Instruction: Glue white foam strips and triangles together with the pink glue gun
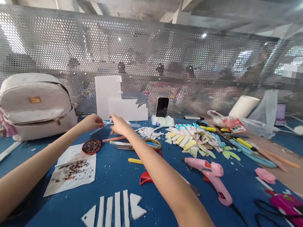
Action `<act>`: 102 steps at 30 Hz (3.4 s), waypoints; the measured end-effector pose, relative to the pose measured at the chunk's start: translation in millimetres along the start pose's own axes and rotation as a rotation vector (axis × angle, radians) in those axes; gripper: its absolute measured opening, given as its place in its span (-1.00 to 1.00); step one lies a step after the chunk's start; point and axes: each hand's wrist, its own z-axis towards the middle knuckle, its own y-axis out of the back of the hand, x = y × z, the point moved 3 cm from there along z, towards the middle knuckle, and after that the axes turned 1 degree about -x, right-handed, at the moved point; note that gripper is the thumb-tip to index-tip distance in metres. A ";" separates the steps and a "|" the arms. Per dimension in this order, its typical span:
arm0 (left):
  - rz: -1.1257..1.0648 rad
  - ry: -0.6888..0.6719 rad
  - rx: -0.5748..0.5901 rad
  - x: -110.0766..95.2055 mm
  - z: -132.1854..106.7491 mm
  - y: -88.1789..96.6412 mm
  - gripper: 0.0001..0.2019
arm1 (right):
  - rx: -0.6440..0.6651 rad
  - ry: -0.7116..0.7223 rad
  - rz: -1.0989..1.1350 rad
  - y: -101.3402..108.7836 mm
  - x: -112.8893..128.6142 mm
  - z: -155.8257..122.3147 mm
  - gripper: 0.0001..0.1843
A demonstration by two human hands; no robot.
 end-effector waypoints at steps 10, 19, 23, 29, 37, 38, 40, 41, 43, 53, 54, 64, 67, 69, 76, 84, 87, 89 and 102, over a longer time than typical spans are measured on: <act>-0.198 0.046 -0.003 -14.5 -9.0 16.5 -0.70 | -0.153 0.007 0.033 19.5 -4.3 10.0 -0.70; -0.098 0.016 -0.051 -9.9 -18.1 24.3 -0.72 | -0.305 0.050 -0.135 56.2 -3.7 -2.8 -0.70; -0.033 0.000 -0.070 -3.1 -14.1 32.2 -0.73 | -0.364 0.041 -0.209 65.0 -10.6 -4.7 -0.72; 0.020 -0.010 -0.068 6.8 -11.0 37.3 -0.73 | -0.486 0.041 -0.238 83.8 -16.6 -10.4 -0.73; 0.066 0.000 -0.045 16.4 -11.4 39.7 -0.74 | -0.623 0.115 -0.090 110.1 -11.2 -17.9 -0.73; 0.058 0.000 -0.053 17.5 -11.6 40.4 -0.74 | -0.636 0.119 -0.063 113.3 -11.9 -18.6 -0.73; 0.027 0.001 -0.077 19.4 -11.9 41.0 -0.74 | -0.647 0.127 -0.005 118.3 -14.5 -19.2 -0.73; 0.004 0.002 -0.092 20.0 -12.0 40.8 -0.74 | -0.645 0.129 0.027 119.8 -16.1 -19.1 -0.73; -0.064 0.001 -0.130 19.7 -12.3 40.4 -0.75 | -0.619 0.133 0.093 120.2 -18.9 -18.2 -0.73; -0.533 -0.131 -0.365 -9.9 -24.0 52.0 -0.66 | -0.375 0.164 0.216 97.6 -9.7 -12.4 -0.74; -0.549 -0.139 -0.371 -12.0 -25.2 52.1 -0.67 | -0.362 0.163 0.199 96.0 -9.3 -12.4 -0.74; -0.560 -0.069 -0.366 -13.9 -26.8 46.7 -0.72 | -0.355 0.107 -0.095 98.6 -12.3 -20.0 -0.72; -0.548 -0.043 -0.343 -14.9 -27.9 45.8 -0.72 | -0.301 0.090 -0.175 100.9 -10.2 -23.0 -0.71; -0.539 -0.029 -0.323 -15.9 -28.8 45.1 -0.71 | -0.222 0.071 -0.222 98.5 -10.1 -23.3 -0.72; -0.508 0.040 -0.264 -16.4 -28.9 39.3 -0.73 | 0.019 -0.087 -0.325 54.4 -24.9 -11.6 -0.73; -0.541 0.033 -0.201 -19.0 -28.0 37.4 -0.70 | -0.111 -0.070 -0.228 72.7 -29.6 -11.5 -0.73; -0.559 0.023 -0.180 -18.1 -26.2 36.7 -0.66 | -0.196 -0.034 -0.169 93.8 -27.7 -15.1 -0.73; -0.558 0.030 -0.162 -16.3 -24.2 33.9 -0.65 | -0.249 -0.012 -0.136 103.4 -26.6 -17.4 -0.73; -0.340 0.004 -0.102 0.6 -7.8 15.7 -0.72 | -0.382 0.085 -0.041 116.1 -13.2 -26.6 -0.77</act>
